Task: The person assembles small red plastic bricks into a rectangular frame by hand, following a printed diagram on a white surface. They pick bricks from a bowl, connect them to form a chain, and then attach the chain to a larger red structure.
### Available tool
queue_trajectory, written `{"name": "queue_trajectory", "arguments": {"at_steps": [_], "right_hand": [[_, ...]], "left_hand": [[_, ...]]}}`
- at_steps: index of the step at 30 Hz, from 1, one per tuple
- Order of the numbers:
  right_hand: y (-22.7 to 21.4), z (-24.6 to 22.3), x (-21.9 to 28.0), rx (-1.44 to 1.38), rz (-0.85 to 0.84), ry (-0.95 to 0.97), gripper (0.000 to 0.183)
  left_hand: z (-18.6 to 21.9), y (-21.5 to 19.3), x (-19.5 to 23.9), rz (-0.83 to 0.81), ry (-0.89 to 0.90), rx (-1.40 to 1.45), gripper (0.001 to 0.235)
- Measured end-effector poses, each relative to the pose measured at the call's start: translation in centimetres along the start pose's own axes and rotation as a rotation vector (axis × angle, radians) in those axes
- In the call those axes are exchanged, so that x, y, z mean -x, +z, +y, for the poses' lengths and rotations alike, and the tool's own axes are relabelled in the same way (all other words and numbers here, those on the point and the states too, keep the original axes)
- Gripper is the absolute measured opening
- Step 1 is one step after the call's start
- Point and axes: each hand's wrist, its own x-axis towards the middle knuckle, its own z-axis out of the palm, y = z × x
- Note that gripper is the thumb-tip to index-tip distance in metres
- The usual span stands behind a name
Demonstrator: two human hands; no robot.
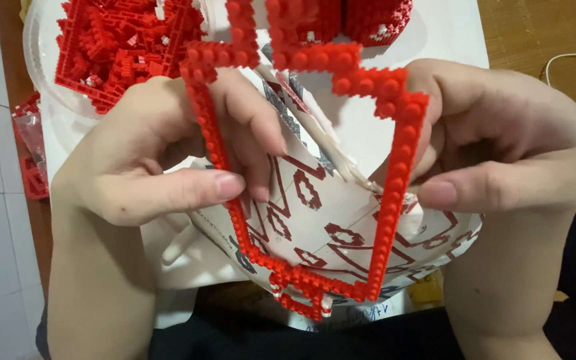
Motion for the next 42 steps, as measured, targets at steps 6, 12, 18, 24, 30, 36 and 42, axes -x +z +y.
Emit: {"name": "queue_trajectory", "arguments": {"at_steps": [6,12,18,24,30,36,42], "right_hand": [[0.8,-0.9,0.5,-0.288,0.043,0.053,0.018],[0.7,-0.8,1.8,0.084,0.135,0.160,0.069],[1.1,-0.7,0.9,0.105,0.192,0.162,0.043],[1.8,-0.6,0.8,0.035,0.270,0.177,0.027],[1.1,-0.8,0.9,0.287,0.239,0.229,0.028],[1.4,-0.7,0.9,0.262,0.267,0.227,0.028],[1.3,-0.7,0.9,0.408,0.276,0.245,0.031]], "left_hand": [[0.0,0.2,-0.1,0.019,-0.047,0.005,0.029],[-0.1,0.2,-0.2,0.033,-0.044,-0.024,0.028],[-0.2,0.0,-0.2,0.039,-0.058,-0.034,0.026],[-0.6,-0.3,0.2,0.056,0.096,-0.029,0.025],[-2.5,-2.0,0.0,0.005,0.395,-0.032,0.020],[-2.3,-2.1,1.3,0.066,0.275,0.080,0.028],[-2.3,-1.6,1.3,0.090,0.279,0.084,0.030]]}}
